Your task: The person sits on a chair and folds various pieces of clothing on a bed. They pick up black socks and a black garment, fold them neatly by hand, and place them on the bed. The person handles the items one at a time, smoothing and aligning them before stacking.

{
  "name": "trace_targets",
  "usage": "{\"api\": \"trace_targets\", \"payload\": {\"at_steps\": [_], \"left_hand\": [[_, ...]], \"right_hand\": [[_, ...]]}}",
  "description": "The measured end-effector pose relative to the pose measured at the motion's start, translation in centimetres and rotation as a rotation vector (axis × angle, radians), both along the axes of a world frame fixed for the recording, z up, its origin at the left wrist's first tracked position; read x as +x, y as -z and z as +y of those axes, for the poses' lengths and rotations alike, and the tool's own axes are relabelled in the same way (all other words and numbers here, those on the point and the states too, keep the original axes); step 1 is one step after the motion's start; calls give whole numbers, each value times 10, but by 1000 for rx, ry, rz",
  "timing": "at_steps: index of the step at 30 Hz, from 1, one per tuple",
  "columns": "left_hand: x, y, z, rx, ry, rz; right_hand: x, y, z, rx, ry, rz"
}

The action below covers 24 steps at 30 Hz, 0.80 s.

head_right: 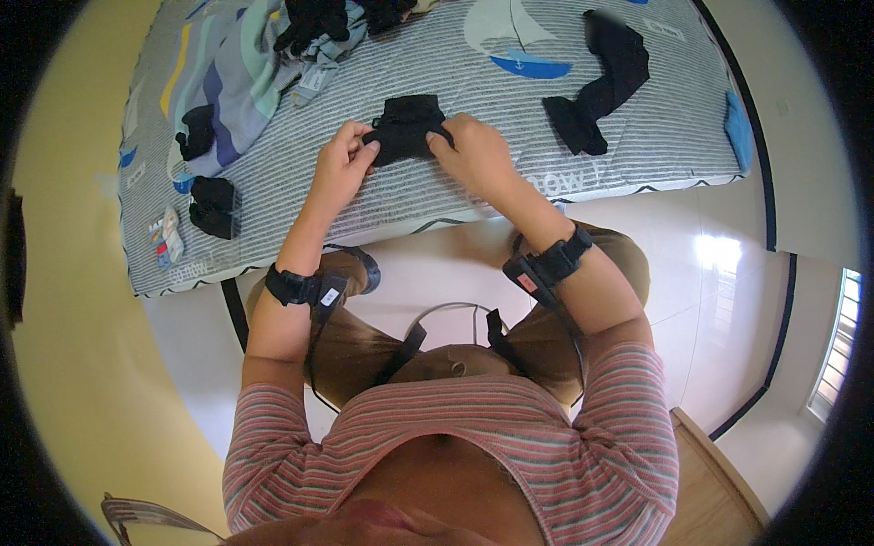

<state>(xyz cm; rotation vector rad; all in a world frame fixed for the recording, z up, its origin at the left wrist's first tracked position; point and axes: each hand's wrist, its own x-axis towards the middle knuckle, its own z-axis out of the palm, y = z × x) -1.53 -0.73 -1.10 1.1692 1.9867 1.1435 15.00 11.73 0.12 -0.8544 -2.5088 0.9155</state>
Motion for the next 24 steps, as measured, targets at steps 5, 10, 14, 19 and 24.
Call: {"api": "trace_targets", "payload": {"at_steps": [5, 10, 14, 19, 24], "left_hand": [[-5, 6, 14, -55, -116, 106], [-13, 11, 22, 48, -63, 221], [-22, 13, 27, -22, 12, -140], [-20, -9, 21, -30, 125, -409], [-11, -23, 14, 52, 293, -237]], "right_hand": [[-14, -10, 10, -188, 129, -94], [-13, 7, 27, -242, 55, -25], [-14, 17, 38, -484, -10, -14], [-15, 7, 32, -472, -135, 102], [-8, -6, 24, -301, -196, 104]]}}
